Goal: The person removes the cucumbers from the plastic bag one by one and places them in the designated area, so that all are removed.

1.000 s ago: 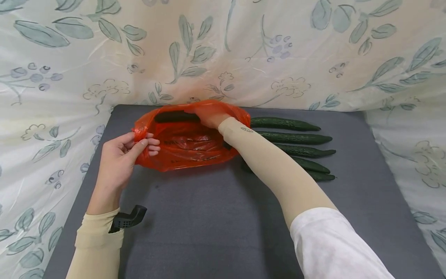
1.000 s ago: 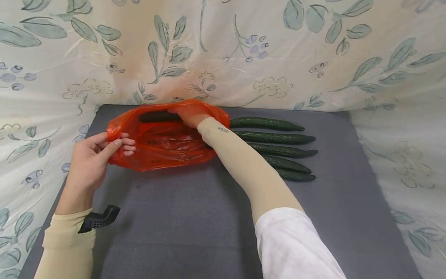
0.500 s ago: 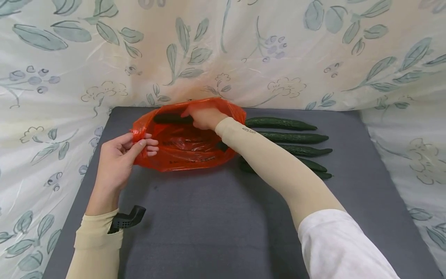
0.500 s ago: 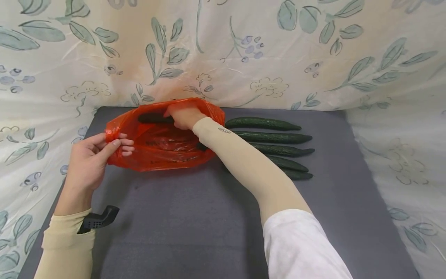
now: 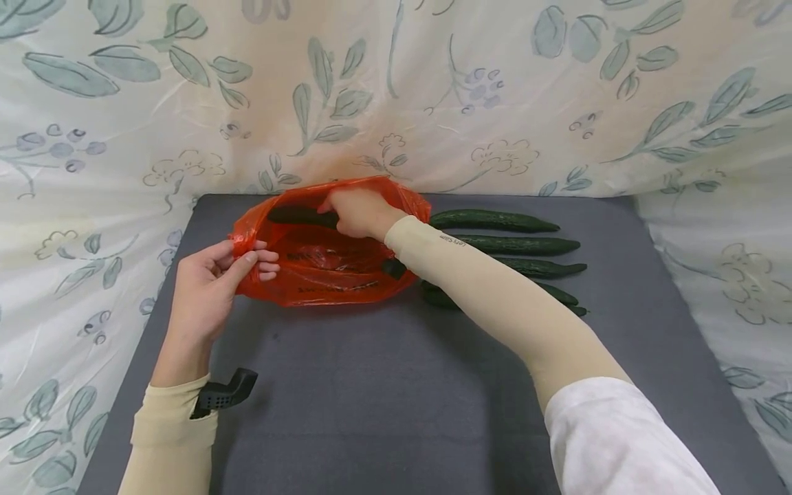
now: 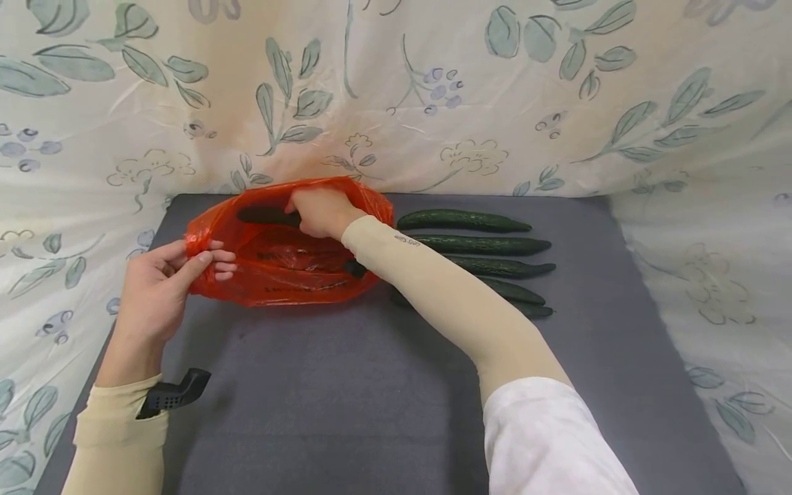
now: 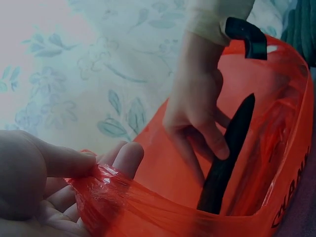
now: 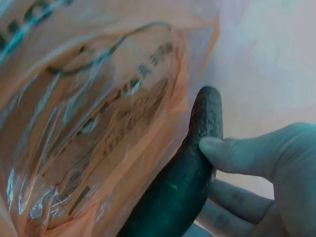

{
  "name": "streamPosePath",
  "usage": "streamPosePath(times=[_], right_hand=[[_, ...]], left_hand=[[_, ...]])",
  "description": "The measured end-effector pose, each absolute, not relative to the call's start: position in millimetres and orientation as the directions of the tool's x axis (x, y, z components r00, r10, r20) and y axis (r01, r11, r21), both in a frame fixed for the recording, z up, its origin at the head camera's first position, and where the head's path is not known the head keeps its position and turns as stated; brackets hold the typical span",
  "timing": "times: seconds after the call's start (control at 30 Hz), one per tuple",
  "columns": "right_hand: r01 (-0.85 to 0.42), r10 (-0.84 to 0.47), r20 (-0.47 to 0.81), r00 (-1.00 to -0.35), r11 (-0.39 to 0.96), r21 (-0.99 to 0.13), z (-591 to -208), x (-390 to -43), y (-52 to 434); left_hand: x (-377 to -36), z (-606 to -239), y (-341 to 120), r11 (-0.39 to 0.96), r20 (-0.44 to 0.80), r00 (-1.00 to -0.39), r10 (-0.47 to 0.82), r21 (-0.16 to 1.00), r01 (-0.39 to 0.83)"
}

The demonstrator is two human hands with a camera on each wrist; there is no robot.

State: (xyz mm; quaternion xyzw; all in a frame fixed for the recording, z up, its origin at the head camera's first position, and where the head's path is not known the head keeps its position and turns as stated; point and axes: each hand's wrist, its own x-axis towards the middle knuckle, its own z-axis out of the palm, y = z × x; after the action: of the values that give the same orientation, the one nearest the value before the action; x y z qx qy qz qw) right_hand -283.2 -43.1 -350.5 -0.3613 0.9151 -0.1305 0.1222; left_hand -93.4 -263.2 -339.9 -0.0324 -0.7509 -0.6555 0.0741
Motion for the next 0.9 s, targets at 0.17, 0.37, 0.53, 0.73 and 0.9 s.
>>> streamPosePath(times=[0.17,0.37,0.53,0.73,0.9], right_hand=[[-0.592,-0.673,-0.129,-0.729,0.713,-0.374,-347,-274,-43],[-0.595,-0.678,-0.097,-0.729,0.696,-0.402,-344,-266,-38],[-0.579,-0.670,-0.079,-0.738,0.690,-0.435,-343,-258,-31],[-0.570,-0.669,-0.060,-0.741,0.674,-0.471,-340,-247,-24],[-0.566,-0.680,-0.065,-0.730,0.656,-0.499,-335,-234,-15]], left_hand=[[-94,-341,-263,0.122,0.159,-0.986,-0.044,0.981,0.153],[-95,-342,-262,0.109,0.164,-0.985,-0.054,0.981,0.157],[-95,-342,-262,0.097,0.168,-0.985,-0.050,0.982,0.162],[-95,-343,-263,0.112,0.169,-0.984,-0.047,0.980,0.163],[-96,-343,-263,0.112,0.170,-0.984,-0.050,0.980,0.164]])
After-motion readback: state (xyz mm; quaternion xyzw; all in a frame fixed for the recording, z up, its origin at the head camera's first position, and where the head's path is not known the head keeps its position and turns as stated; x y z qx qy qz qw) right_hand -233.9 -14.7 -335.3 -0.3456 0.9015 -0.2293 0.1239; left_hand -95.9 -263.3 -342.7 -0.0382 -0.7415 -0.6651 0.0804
